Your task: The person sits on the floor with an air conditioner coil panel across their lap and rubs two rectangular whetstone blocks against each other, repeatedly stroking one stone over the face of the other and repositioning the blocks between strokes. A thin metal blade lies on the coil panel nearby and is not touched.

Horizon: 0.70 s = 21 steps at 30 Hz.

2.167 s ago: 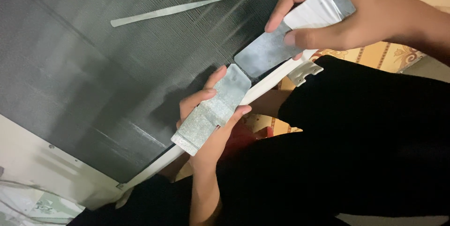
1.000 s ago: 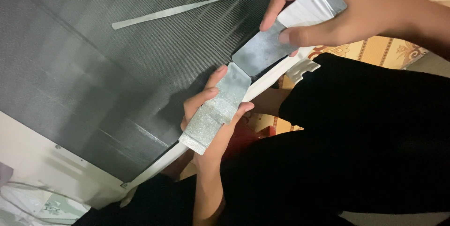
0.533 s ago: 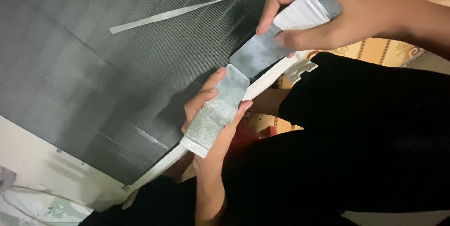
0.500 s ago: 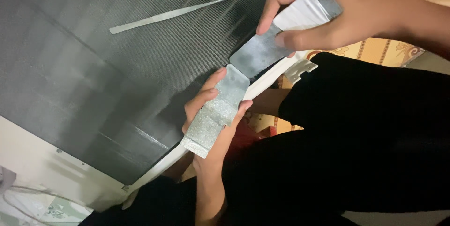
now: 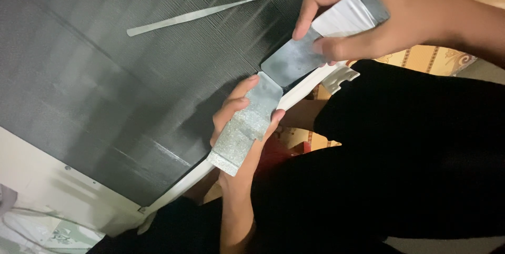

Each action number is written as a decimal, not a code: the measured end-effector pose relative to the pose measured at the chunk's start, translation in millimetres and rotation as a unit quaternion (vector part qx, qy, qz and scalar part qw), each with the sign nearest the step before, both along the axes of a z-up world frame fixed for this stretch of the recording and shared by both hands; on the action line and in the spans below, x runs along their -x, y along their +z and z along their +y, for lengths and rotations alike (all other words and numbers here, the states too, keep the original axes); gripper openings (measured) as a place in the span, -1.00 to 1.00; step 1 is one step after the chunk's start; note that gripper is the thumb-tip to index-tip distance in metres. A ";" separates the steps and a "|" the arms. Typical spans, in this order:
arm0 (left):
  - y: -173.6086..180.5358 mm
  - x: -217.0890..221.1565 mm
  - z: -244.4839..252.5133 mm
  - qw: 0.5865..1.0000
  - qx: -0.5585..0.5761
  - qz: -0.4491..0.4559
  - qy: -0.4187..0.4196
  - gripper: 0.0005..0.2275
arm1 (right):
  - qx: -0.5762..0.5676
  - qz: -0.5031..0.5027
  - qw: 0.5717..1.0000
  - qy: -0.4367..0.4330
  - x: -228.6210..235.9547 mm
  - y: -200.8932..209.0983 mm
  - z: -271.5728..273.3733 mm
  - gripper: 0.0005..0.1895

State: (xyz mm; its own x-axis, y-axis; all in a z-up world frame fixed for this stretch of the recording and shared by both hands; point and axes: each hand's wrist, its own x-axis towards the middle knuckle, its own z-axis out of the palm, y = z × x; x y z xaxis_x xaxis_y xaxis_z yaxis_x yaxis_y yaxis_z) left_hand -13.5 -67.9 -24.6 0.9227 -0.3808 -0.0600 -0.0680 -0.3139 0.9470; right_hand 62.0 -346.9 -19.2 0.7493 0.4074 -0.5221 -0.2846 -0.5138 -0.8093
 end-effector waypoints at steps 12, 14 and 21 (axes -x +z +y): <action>-2.6 1.1 -1.4 1.000 -0.006 -0.013 0.007 -0.37 | -0.002 -0.003 1.000 -0.002 0.5 0.9 0.9 -0.68; -1.1 -0.6 -3.0 1.000 -0.016 -0.023 0.007 -0.36 | -0.004 -0.002 1.000 -0.005 -0.6 1.6 1.8 -0.68; -2.5 -0.4 -2.8 1.000 -0.018 -0.023 0.008 -0.38 | 0.000 0.024 1.000 -0.019 -4.3 4.3 5.1 -0.63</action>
